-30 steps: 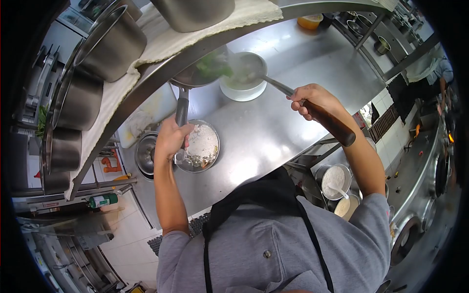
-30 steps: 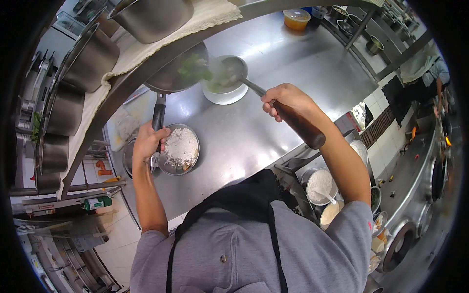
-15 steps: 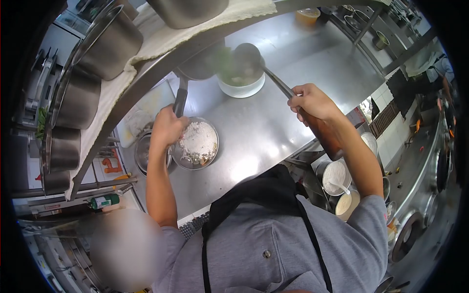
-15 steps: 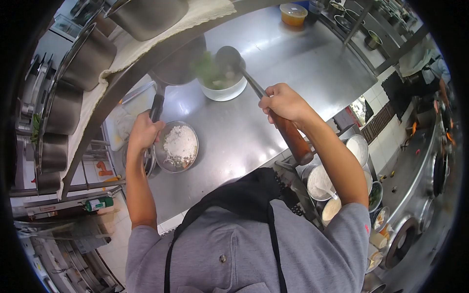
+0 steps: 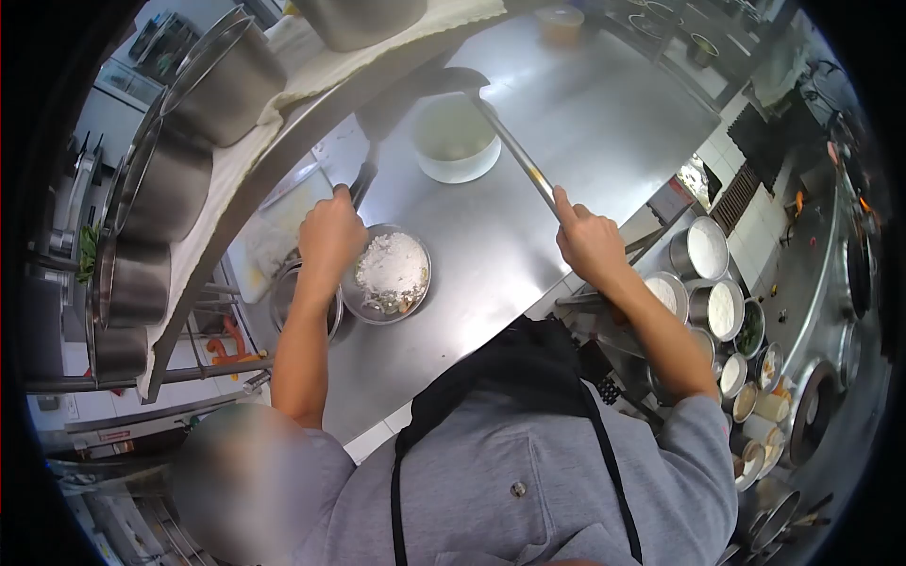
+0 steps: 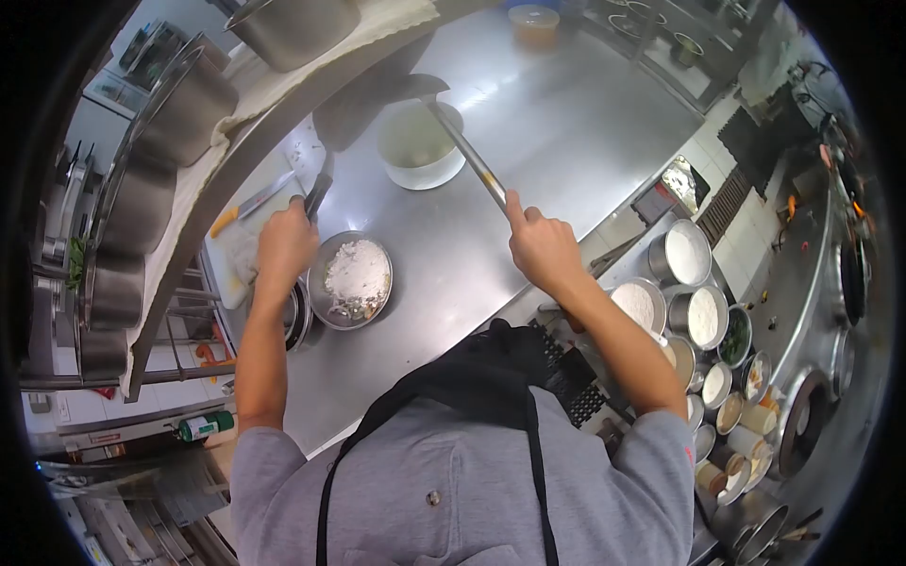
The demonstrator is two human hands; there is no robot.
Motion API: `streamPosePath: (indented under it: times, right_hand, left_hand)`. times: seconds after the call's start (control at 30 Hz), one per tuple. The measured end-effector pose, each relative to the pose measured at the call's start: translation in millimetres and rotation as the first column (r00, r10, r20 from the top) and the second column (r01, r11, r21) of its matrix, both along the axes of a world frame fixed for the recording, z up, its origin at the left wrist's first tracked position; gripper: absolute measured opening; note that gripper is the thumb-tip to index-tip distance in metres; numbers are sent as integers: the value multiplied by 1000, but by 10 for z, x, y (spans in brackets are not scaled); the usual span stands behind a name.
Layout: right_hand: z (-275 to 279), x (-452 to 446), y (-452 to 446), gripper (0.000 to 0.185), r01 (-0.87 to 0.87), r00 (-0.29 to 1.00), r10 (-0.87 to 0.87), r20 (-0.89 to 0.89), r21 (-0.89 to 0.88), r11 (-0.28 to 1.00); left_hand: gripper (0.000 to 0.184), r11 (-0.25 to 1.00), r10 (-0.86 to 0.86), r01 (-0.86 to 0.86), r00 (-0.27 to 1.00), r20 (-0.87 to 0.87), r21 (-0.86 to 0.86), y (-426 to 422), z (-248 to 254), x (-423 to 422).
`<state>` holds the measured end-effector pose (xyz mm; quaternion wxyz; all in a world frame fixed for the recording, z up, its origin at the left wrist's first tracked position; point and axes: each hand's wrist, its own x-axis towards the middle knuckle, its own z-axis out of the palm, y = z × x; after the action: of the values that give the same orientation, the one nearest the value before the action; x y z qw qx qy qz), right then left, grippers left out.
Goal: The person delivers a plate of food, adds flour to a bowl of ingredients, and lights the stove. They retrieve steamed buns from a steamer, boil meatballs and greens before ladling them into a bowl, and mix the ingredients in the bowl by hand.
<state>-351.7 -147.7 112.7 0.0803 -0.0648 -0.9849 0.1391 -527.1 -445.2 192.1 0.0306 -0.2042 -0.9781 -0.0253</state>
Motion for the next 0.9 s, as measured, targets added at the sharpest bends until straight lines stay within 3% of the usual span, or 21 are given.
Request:
streamPosePath:
  times: [0.03,0.1,0.13,0.17,0.2,0.23,0.27,0.3,0.37,0.4,0.43,0.47,0.53,0.57,0.7,0.83,0.9]
  right_hand:
    - [-81,72,-81,57,15,1000,-15,-4,4,1000]
    - [-185,238,-269,57,-47,964,-18,-266,-238,970]
    - [-206,344,-387,56,-74,956,-40,-291,-369,926]
    - [-211,477,-568,56,-35,953,-80,-291,-371,928]
    - [-221,606,-753,54,-15,964,-200,-176,-786,618]
    - [-240,740,-887,52,0,967,-252,-36,-990,142]
    - [-342,948,-985,47,-49,940,-341,-34,-998,-36]
    - [-229,1152,-1100,46,-46,944,-329,3,-989,-140]
    - [-221,1585,-1297,45,-86,955,-298,4,-954,-287]
    - [-295,1844,-1403,46,-162,955,-291,-56,-921,-354]
    - [-341,2136,-1546,46,-182,940,-339,-29,-886,-427]
    - [-438,2512,-1691,49,-272,926,-368,-86,-828,-490]
    - [-513,3426,-2086,52,-306,869,-487,-86,-867,-393]
    - [-477,3734,-2314,54,-303,864,-493,-99,-885,-353]
    - [-434,4622,-3310,57,-438,634,-772,-48,-845,-307]
    - [-314,5095,-4059,50,-499,284,-956,74,-840,-213]
    - [-310,5281,-4239,51,-509,106,-992,74,-853,-118]
  left_hand:
    - [24,1000,-9,8,1000,-23,-26,-20,2,34]
    - [23,999,-52,51,998,-26,-16,-83,0,102]
    - [22,997,-73,73,997,-24,-10,-158,-12,138]
    - [22,993,-114,114,993,-23,-11,-244,-47,146]
    - [24,982,-184,183,983,16,50,-335,-108,162]
    - [27,963,-254,247,966,53,112,-393,-177,212]
    - [29,917,-372,357,926,59,181,-364,-271,214]
    - [32,854,-484,456,872,65,250,-388,-358,284]
    - [30,829,-521,341,760,389,443,-314,-313,620]
    - [26,789,-585,365,691,425,494,-325,-485,713]
    - [22,809,-559,218,573,599,546,-258,-371,1040]
    - [20,780,-606,212,487,629,588,-355,-517,1308]
    - [20,765,-644,243,266,717,597,-185,-806,1874]
    - [20,789,-611,240,214,762,566,-262,-846,2164]
    - [18,745,-462,398,-269,845,534,43,-1180,3199]
    - [15,466,-373,609,-523,767,642,578,-1637,4404]
    - [14,369,-317,554,-680,661,746,867,-1870,5176]
